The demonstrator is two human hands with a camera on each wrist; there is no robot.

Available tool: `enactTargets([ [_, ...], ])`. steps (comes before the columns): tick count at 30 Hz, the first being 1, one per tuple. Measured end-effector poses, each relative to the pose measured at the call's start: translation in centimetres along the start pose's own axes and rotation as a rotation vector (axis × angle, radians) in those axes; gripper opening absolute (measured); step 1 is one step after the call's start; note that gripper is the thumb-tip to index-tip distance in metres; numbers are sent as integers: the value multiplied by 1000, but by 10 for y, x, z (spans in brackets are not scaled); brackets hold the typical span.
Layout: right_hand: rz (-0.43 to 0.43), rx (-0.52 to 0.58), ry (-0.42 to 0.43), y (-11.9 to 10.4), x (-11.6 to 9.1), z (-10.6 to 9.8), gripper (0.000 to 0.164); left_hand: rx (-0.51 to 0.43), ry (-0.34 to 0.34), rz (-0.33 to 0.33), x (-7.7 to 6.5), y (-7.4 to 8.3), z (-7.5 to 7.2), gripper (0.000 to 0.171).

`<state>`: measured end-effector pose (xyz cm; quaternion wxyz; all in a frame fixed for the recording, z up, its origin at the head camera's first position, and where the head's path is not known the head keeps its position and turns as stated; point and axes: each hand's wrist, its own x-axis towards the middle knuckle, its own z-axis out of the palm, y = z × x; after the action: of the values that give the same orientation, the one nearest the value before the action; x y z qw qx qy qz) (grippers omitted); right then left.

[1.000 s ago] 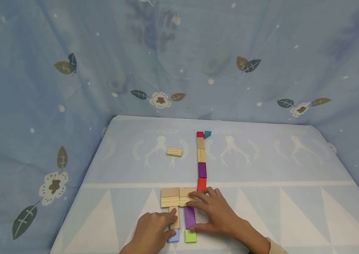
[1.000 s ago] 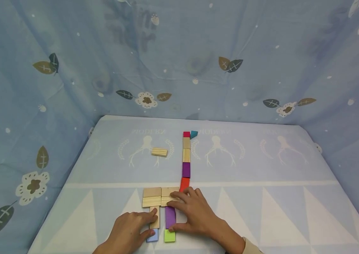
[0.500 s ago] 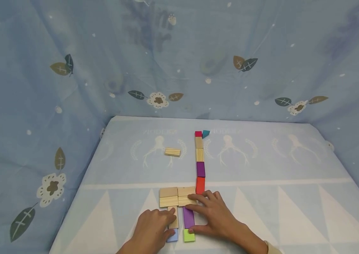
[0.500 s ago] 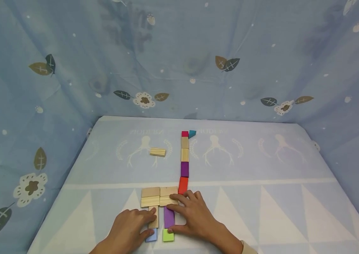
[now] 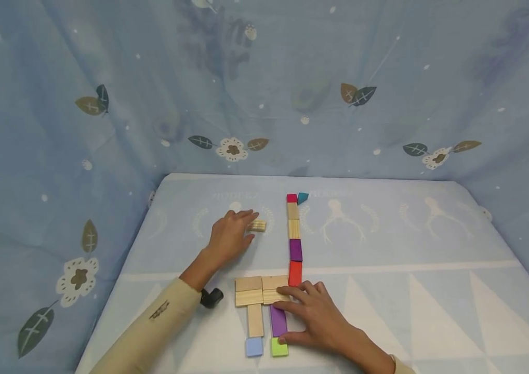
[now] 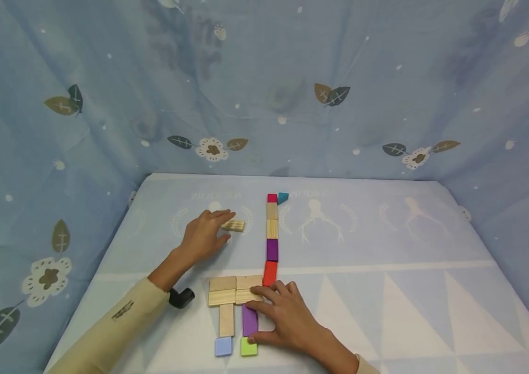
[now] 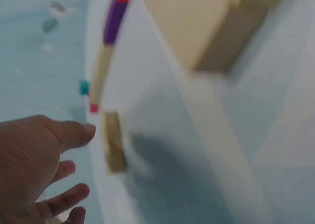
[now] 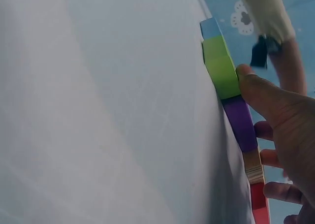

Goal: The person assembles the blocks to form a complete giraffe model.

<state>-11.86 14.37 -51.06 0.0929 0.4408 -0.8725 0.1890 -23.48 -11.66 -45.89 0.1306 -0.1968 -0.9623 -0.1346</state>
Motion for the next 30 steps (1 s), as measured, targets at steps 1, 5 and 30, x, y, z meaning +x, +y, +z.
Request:
enactTargets([
  [1,-2,0,0,0,0,0,60,0,-27,-8,8,-7,6,54],
  [5,-23,17,15,1,-1,1,61,42,-146,-33,26,-25,22,49],
  [30,20,2,-14,0,-1,-2,61,-31,-86,-82,-10,-6,-26,33],
])
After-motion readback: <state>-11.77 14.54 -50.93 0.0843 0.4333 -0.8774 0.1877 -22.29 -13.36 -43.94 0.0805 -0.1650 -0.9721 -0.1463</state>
